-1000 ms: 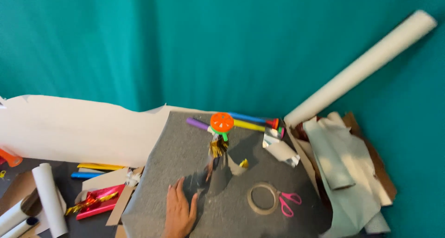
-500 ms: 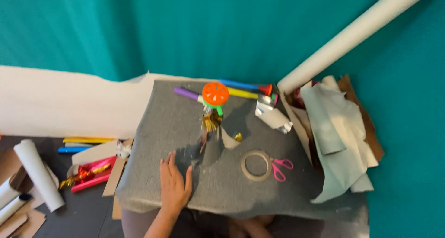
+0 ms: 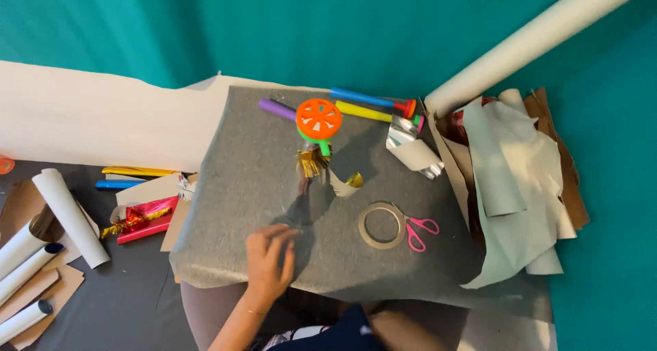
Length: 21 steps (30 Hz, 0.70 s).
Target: A person is seen assembling a colorful toy by cutting pieces of adhesive tape and using them to secure gold foil around a central plastic structure.
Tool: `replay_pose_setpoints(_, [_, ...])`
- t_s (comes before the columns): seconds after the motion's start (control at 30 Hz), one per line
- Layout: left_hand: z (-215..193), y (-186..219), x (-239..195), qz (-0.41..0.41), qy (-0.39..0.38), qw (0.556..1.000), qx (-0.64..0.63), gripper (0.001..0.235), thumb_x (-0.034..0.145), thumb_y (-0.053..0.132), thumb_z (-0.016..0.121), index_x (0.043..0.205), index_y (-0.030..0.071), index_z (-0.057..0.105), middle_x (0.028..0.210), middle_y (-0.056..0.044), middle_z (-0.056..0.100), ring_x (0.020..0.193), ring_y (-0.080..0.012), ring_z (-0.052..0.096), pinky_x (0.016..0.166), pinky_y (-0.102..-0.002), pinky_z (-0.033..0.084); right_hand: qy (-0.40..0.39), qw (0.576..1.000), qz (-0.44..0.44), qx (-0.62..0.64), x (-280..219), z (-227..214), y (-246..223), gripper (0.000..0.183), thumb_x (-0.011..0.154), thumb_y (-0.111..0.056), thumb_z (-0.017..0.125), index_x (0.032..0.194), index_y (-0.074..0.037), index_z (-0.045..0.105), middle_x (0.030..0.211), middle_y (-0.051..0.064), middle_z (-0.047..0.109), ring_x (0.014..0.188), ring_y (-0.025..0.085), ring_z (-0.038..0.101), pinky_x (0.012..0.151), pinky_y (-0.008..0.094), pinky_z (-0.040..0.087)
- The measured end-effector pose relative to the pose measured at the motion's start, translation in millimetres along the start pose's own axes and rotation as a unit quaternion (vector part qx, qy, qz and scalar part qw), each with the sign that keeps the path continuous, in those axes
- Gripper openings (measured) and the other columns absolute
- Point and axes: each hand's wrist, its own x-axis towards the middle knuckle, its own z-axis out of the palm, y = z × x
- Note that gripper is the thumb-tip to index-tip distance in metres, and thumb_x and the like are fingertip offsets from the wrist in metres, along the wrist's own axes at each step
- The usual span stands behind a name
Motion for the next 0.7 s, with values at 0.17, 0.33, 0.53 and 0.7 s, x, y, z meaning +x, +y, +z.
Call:
replay_pose_setpoints(0.17, [33,34,20,0.083,-0.118,0.985,-0.091,0.021,0.101,0.014,0.053,0.113,0.006,0.068,0.107,-0.013,0.065,0.096,-0.0300,0.063,0.083,-0.042,0.049,0.385,0.921,0.031,0.042,-4,-62,5,0.017,0.091,-0.029,0.070,0.099,-0.019,0.082,0.099,-0.008,0.087,0.085,0.007,0.080,0.078,0.024,0.057])
replay_pose_setpoints(0.33, [62,55,49,0.078,-0.238,0.960,-0.126,0.038,0.090,0.003,0.052,0.128,0.005,0.059,0.103,-0.013,0.057,0.083,-0.0335,0.053,0.071,-0.044,0.042,0.477,0.851,0.003,-0.221,50,-78,33,0.024,0.093,-0.039,0.069,0.106,-0.020,0.075,0.112,0.002,0.061,0.095,0.027,0.058,0.067,0.042,0.056])
replay_pose_setpoints(0.53, [67,61,108,-0.033,-0.299,0.893,-0.335,0.084,0.084,-0.010,0.054,0.159,-0.008,0.016,0.147,-0.039,0.038,0.142,-0.0537,0.034,0.119,-0.058,0.026,0.497,0.862,0.015,0.101,36,-135,48,0.020,0.099,-0.018,0.065,0.117,-0.012,0.072,0.098,0.013,0.071,0.095,0.031,0.073,0.083,0.039,0.057])
replay_pose_setpoints(0.7, [146,41,108,-0.174,-0.289,0.745,-0.576,0.041,0.100,0.018,0.056,0.137,0.007,0.042,0.110,-0.011,0.057,0.107,-0.0232,0.054,0.099,-0.041,0.040,0.539,0.788,-0.036,0.293,77,-161,103,0.025,0.108,-0.019,0.051,0.125,-0.008,0.066,0.094,0.004,0.066,0.083,0.011,0.063,0.078,0.026,0.054])
